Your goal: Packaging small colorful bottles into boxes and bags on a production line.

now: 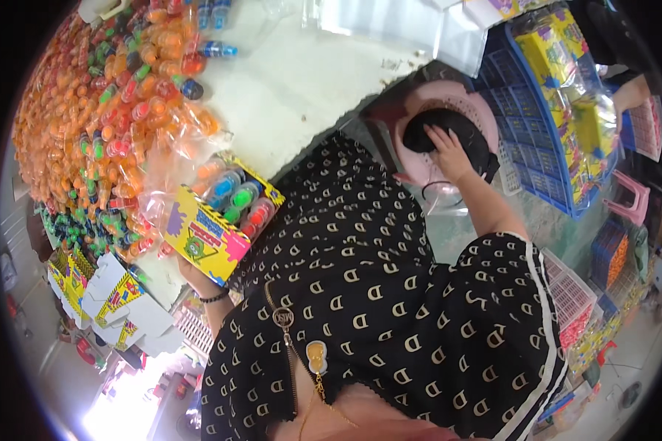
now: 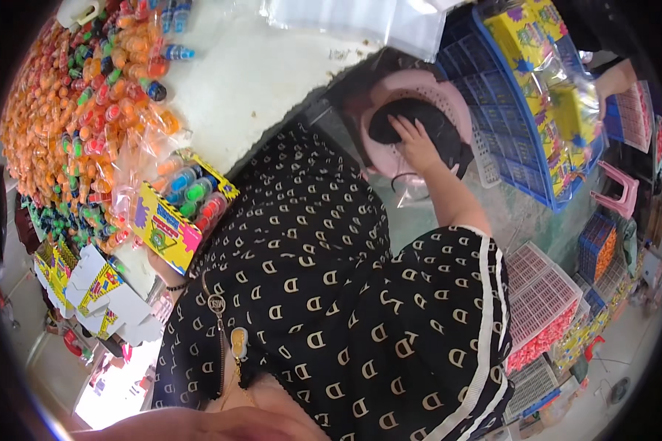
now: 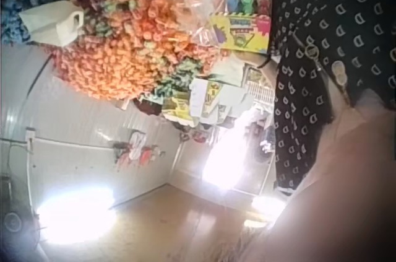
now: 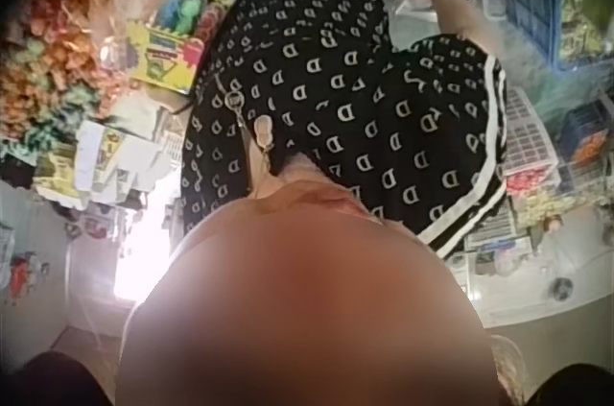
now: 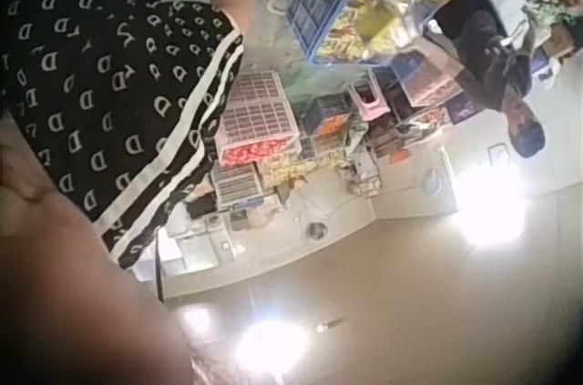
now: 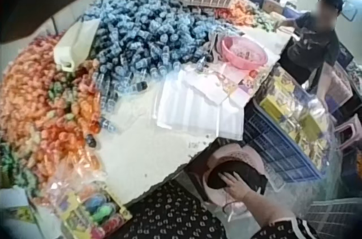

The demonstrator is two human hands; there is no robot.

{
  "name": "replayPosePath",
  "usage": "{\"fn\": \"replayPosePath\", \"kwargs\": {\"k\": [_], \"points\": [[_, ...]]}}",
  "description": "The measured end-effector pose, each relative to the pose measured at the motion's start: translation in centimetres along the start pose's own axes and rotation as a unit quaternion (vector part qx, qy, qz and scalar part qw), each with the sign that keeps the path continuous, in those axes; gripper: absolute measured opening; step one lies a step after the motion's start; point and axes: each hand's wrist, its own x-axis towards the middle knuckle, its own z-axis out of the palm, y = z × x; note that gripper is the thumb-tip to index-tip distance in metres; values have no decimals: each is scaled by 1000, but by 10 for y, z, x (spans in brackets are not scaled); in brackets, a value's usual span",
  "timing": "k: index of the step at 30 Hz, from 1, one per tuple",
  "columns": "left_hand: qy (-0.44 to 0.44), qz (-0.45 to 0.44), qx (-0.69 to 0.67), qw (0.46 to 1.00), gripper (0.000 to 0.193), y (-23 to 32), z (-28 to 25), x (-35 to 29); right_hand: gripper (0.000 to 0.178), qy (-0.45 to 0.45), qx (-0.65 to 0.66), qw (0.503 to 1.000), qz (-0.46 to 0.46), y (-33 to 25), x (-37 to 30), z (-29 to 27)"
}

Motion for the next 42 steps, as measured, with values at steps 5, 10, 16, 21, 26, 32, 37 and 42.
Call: {"fn": "replayPosePath", "kwargs": {"k": [5, 10, 16, 21, 26, 32, 37, 42], "points": [[-27, 29, 54, 998, 22, -6, -19, 5, 34, 100, -31, 994, -25, -2, -2, -9], [-17, 36, 67, 997, 20, -13, -30, 3, 22, -65, 22, 997, -31, -13, -5, -55], [-46, 22, 36, 998, 20, -8, -22, 7, 20, -79, -3, 995, -57, -5, -2, -57], [-65, 41, 62, 995, 22, 0, -10, 6, 14, -41, 7, 997, -71, 8, 2, -51], [-71, 58, 61, 994, 25, 0, -12, 7, 15, 42, 129, 990, 31, 12, 17, -70], [-45, 30, 5, 999, 26, -1, -6, 6, 17, 363, 320, 777, 402, 59, 16, -91], [-48, 54, 48, 996, 24, 0, -12, 13, 15, 427, 437, 612, 502, 118, -1, -160], [31, 119, 216, 969, 32, 35, -28, 27, 14, 283, 707, 601, 242, 43, 60, -268]]}}
